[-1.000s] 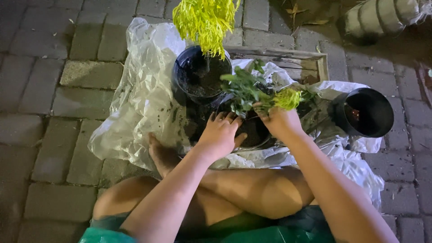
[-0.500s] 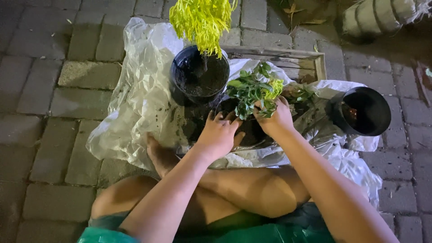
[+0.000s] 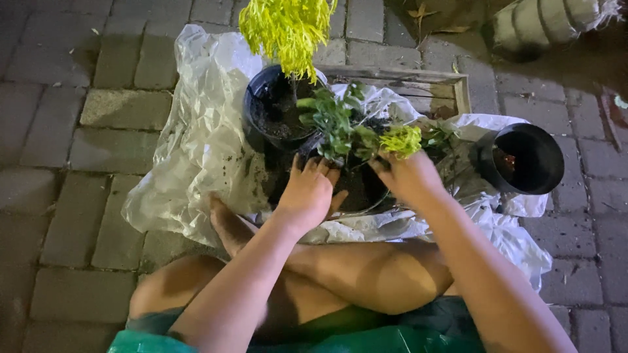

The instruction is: The person is repotting small plant cuttings into plastic pots, filling them with soil and securing the plants.

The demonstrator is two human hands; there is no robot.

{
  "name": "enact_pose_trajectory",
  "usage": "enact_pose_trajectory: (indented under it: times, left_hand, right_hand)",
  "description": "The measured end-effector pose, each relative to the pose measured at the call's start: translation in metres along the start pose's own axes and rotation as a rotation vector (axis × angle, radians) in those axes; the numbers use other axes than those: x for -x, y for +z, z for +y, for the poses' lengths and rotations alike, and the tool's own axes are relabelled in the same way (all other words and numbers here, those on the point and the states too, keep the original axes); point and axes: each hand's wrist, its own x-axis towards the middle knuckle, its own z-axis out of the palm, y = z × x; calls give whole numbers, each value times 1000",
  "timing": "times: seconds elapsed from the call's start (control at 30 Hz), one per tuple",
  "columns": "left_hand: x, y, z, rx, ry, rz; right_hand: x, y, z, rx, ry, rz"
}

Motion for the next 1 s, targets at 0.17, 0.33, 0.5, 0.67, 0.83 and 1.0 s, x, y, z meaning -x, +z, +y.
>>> enact_pose_trajectory:
  times: [0.17,0.33,0.5,0.67,0.83,1.0]
  left_hand:
    - [-3,-7,-17,-14,36,99]
    - [-7,-61,-17,23,-439,-330]
    - [-5,-51,-18,541,-716,-624]
    - [-7,-27,-15,691,-655,-532]
    - [-9,-54,-5,740,-692,-483]
    - [-5,-73,0,775,-687,-331]
  right_hand:
    - [15,-48,12,162,75,-45]
    - [10,-32,52,-127,246,-185]
    - [19,55,81,31,266,-655]
    - [26,-17,1,-374,98,-695]
    - [20,-8,1,-181,-27,-825]
    - [17,-51,-31,-288,-39,-865]
